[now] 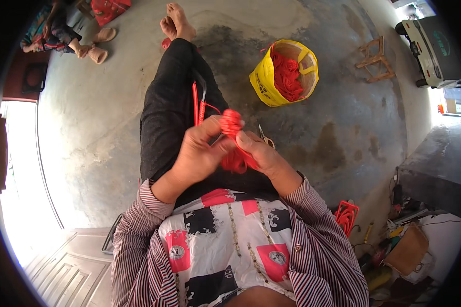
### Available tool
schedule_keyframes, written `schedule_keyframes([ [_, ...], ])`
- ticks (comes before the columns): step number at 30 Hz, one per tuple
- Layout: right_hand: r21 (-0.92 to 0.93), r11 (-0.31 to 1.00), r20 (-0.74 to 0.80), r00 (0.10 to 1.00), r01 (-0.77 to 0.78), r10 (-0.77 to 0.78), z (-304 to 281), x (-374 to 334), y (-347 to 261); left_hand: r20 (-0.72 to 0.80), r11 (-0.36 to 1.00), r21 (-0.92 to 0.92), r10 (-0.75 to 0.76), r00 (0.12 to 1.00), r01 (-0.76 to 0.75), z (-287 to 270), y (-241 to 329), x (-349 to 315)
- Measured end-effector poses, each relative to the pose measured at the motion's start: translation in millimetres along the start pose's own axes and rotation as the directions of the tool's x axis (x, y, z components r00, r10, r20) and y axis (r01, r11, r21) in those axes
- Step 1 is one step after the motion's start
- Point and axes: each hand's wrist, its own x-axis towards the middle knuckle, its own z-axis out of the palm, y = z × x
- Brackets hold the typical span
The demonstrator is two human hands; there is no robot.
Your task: Wrapping a red cord around a black curved handle for furniture manufacturing.
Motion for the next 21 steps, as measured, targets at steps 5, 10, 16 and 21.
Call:
schedule_keyframes([
  [5, -0.16, 0.983, 0.249, 0.96, -0.088, 0.126, -39, 48, -27, -0.242, 0.982, -0.175, 0.02, 0.97, -0.064, -52, 2, 37],
  [10, -0.791, 0.432, 0.284, 0.885, 0.433, -0.368, -20, 106, -43, 0.011, 0.427, 0.895, 0.268, 0.963, -0.129, -90, -38, 61],
  [16, -0.92, 0.158, 0.29, 0.893, 0.359, -0.345, -12, 126, -30, -0.17, 0.696, 0.701, -0.044, 0.984, 0.153, -70, -50, 63],
  [21, -0.891, 0.081, 0.375, 0.824, 0.447, -0.426, -29, 110, -38, -0.121, 0.676, 0.735, 0.212, 0.97, -0.056, -63, -47, 46],
])
